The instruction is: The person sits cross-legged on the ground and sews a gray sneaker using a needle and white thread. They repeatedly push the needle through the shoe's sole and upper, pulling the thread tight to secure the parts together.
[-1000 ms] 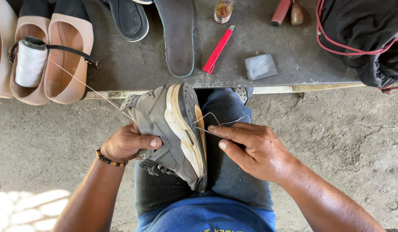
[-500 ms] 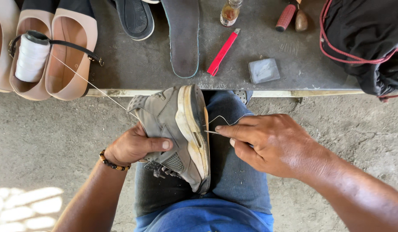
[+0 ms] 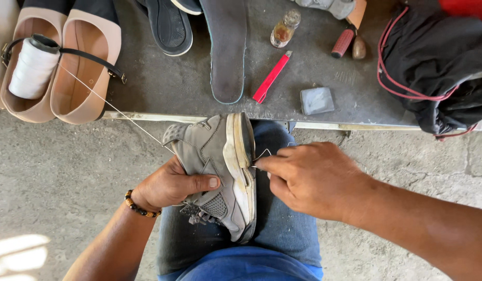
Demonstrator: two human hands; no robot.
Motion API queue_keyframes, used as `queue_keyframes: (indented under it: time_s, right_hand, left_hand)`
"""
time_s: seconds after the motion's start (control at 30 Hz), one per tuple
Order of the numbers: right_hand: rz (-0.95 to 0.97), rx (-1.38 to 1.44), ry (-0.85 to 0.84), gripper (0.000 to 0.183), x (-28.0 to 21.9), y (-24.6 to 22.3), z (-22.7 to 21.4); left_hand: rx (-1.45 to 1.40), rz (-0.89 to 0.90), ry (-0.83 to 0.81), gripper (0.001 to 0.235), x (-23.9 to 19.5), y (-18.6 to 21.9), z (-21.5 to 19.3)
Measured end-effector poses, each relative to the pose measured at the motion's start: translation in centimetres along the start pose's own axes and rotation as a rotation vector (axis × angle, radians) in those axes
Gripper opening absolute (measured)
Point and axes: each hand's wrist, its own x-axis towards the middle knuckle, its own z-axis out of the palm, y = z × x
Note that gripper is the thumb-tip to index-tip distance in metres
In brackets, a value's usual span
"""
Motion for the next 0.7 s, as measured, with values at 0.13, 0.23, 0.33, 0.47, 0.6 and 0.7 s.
queue_keyframes:
  time_s: [0.13, 0.23, 0.33, 0.47, 0.6, 0.7]
  right_hand:
    - [0.004, 0.016, -0.008, 0.036, 0.7, -0.4, -0.2]
    - [-0.034, -0.011, 0.062, 0.018, 1.6, -0.2, 0.3]
    - [-0.076, -0.040, 0.141, 0.024, 2.2, 0.2, 1.5]
    - [-0.149, 0.079, 0.226, 0.021, 2.7, 1.1, 1.1]
    - [-0.187, 0.168, 0.161, 0.021, 1.3, 1.3, 0.7]
    - [-0.136, 0.107, 0.298, 0.022, 0.3, 1.8, 1.5]
  left_hand:
    - [-0.045, -0.021, 0.050, 0.046, 0.0, -0.3, 0.0]
    - [-0.059, -0.021, 0.046, 0.048, 0.3, 0.2, 0.2]
    - [-0.070, -0.030, 0.046, 0.051, 0.3, 0.2, 0.4]
    - [0.063, 0.138, 0.073, 0.033, 0.6, 0.8, 1.3]
    - [0.040, 0.128, 0.100, 0.033, -1.6, 0.2, 0.8]
    - [0.265, 0.114, 0.366, 0.043, -4.5, 1.2, -1.8]
